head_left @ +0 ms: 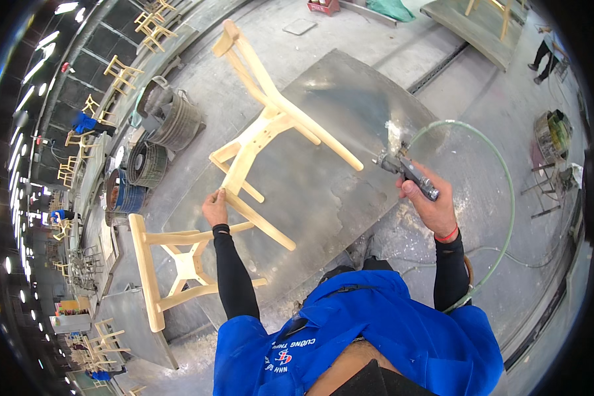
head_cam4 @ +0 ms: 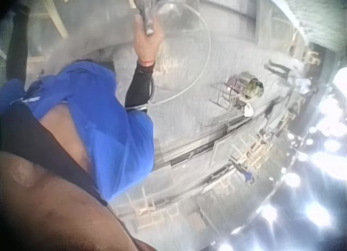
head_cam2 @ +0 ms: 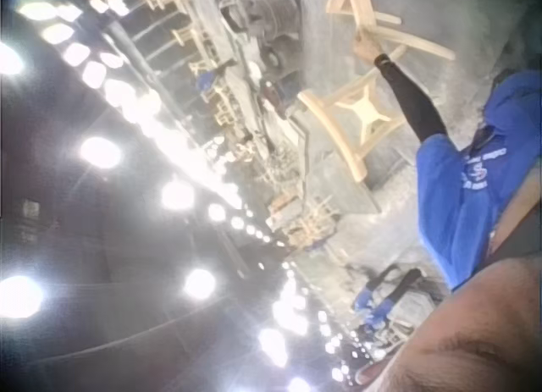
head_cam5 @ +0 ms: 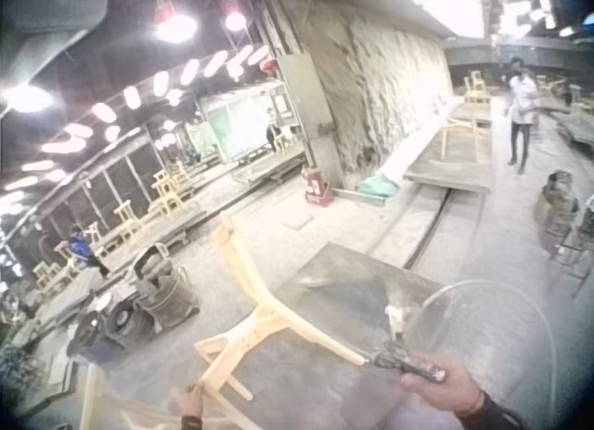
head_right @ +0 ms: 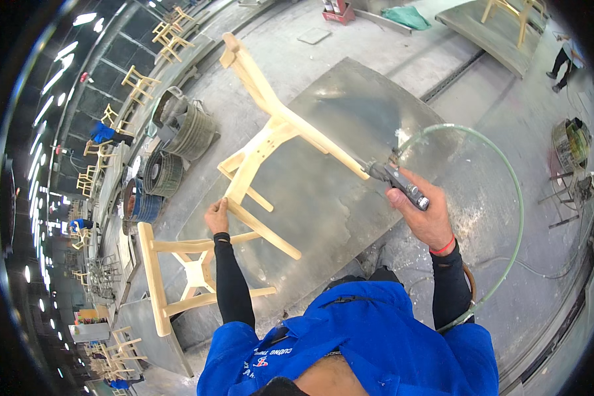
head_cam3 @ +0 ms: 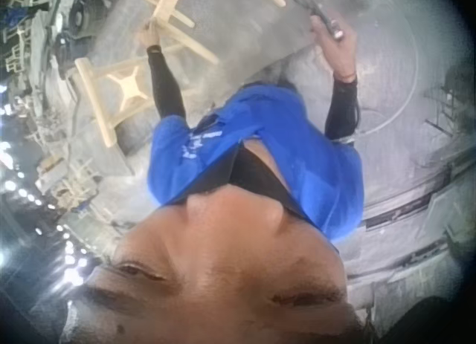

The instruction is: The person uses a handheld spray gun to apply a clear coating to wooden chair frames. They rotate and reposition each chair to cover all surfaces, then place the finished chair aside and pick up the next one.

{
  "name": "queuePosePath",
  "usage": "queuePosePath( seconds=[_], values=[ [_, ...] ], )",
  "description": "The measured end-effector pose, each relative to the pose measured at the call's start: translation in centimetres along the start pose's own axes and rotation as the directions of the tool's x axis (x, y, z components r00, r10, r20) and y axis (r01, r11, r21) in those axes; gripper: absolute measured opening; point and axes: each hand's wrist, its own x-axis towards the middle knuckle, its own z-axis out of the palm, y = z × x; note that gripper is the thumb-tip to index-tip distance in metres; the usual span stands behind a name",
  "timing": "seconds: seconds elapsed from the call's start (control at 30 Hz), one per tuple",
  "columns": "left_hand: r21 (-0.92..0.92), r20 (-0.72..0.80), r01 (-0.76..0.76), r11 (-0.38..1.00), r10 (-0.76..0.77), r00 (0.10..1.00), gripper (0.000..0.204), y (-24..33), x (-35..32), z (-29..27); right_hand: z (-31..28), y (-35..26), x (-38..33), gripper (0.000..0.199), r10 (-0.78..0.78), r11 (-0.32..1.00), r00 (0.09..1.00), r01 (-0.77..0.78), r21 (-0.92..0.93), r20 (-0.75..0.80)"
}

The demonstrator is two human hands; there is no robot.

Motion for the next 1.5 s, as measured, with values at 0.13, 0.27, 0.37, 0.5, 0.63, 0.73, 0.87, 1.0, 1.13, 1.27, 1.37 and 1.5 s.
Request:
queuePosePath(
  seconds=[0.13,0.27,0.37,0.5,0.63,0.73,0.87,1.0,1.13,1.27,1.37,1.5],
  values=[
    [-0.123,0.007,0.034,0.992,-0.034,0.999,0.036,0.2,-0.9,0.5,1.7,-4.8,1.9,0.052,-0.171,0.985,0.985,0.172,0.026,-0.007],
    [-0.184,0.009,0.041,0.982,-0.040,0.999,0.036,0.3,-1.6,1.3,2.3,-7.6,2.5,0.054,-0.254,0.966,0.966,0.256,0.045,-0.049],
    [-0.205,0.001,0.001,0.979,-0.001,1.000,0.035,0.2,-2.1,1.7,2.7,-8.3,2.7,0.055,-0.279,0.960,0.960,0.279,-0.009,-0.027],
    [-0.263,0.008,-0.008,0.965,0.011,1.000,0.037,0.4,-2.8,2.0,3.4,-9.1,2.8,0.056,-0.254,0.967,0.967,0.253,-0.031,-0.021],
    [-0.273,0.008,-0.003,0.962,0.006,1.000,0.036,0.8,-3.1,2.2,4.1,-10.6,2.7,0.055,-0.386,0.922,0.913,0.384,-0.036,-0.130],
    [-0.298,0.010,0.008,0.955,-0.006,1.000,0.035,1.1,-3.4,2.5,4.5,-11.7,2.7,0.053,-0.442,0.896,0.880,0.443,-0.034,-0.175],
    [-0.336,0.001,-0.023,0.942,0.025,1.000,0.035,1.1,-3.6,2.7,4.6,-12.0,2.6,0.053,-0.428,0.900,0.894,0.408,-0.152,-0.133],
    [-0.372,0.012,-0.024,0.928,0.030,0.999,0.035,1.2,-3.7,3.0,4.5,-10.9,1.8,0.052,-0.347,0.927,0.932,0.323,-0.193,-0.106],
    [-0.367,0.007,-0.056,0.929,0.063,0.998,0.035,1.3,-3.6,3.1,3.8,-8.2,0.2,0.049,-0.248,0.945,0.966,0.225,-0.238,-0.071],
    [-0.356,0.024,-0.039,0.934,0.051,0.998,0.035,1.4,-3.2,3.3,2.5,-3.6,-2.3,0.044,-0.060,0.927,0.997,0.036,-0.373,-0.053],
    [-0.331,-0.024,-0.069,0.941,0.065,0.998,0.035,1.5,-2.7,3.8,1.9,0.0,-4.2,0.042,0.067,0.877,0.996,-0.085,-0.473,-0.054],
    [-0.317,-0.015,-0.044,0.947,0.041,0.999,0.035,1.7,-2.6,4.2,2.9,2.3,-4.2,0.043,0.124,0.904,0.992,-0.127,-0.407,-0.035]
  ],
)
